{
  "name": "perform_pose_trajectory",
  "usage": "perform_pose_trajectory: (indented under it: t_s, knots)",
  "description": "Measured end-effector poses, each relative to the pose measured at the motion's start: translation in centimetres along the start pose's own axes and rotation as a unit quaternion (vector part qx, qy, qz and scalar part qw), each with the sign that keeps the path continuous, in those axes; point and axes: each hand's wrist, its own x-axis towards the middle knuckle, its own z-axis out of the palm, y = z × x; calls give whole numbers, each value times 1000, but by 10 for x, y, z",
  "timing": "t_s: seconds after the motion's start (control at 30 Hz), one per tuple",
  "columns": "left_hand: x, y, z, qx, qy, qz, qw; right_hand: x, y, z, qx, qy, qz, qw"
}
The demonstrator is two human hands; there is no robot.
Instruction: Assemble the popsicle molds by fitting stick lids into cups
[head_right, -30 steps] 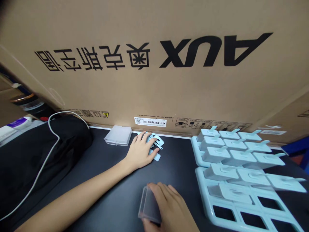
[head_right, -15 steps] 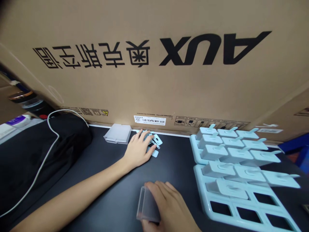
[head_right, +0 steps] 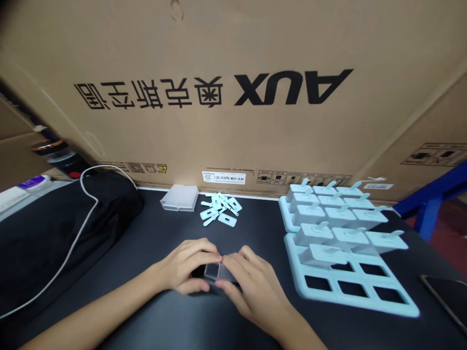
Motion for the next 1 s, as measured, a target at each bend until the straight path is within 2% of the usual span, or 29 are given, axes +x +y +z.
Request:
perform_pose_trajectory:
  t_s: [0.1,0.2,0.3,0.33,0.37,0.5,0.57,0.67,0.83,1.0]
  knots:
    - [-5,3,-4,50,4,11,999,1,0,3,18,-6,-7,1000]
    - [-6,-1,-11,118,2,45,992,0,1,4,9,15,7,1000]
    - [-11,-15,-30,196,11,81,977,-2,2,2,-14,62,42,997]
    - [-14,-21,-40,222,25,72,972,-3,1,1,-20,74,53,996]
    - [-18,-29,-51,256,53,50,964,-4,1,-1,-26,82,61,994]
    - [-36,-60,-93,352,128,-156,914,-6,1,-4,-36,91,66,993]
    - [-44,-71,-105,368,146,-202,896,-6,0,-4,-30,83,67,994]
    - [-50,-78,-108,381,130,-217,889,-6,-1,-3,-23,61,60,996]
    - [-52,-78,-101,407,53,-248,877,-7,-9,-5,-25,38,26,999]
    - [-52,-75,-100,428,2,-275,861,-8,-13,-6,-62,54,19,996]
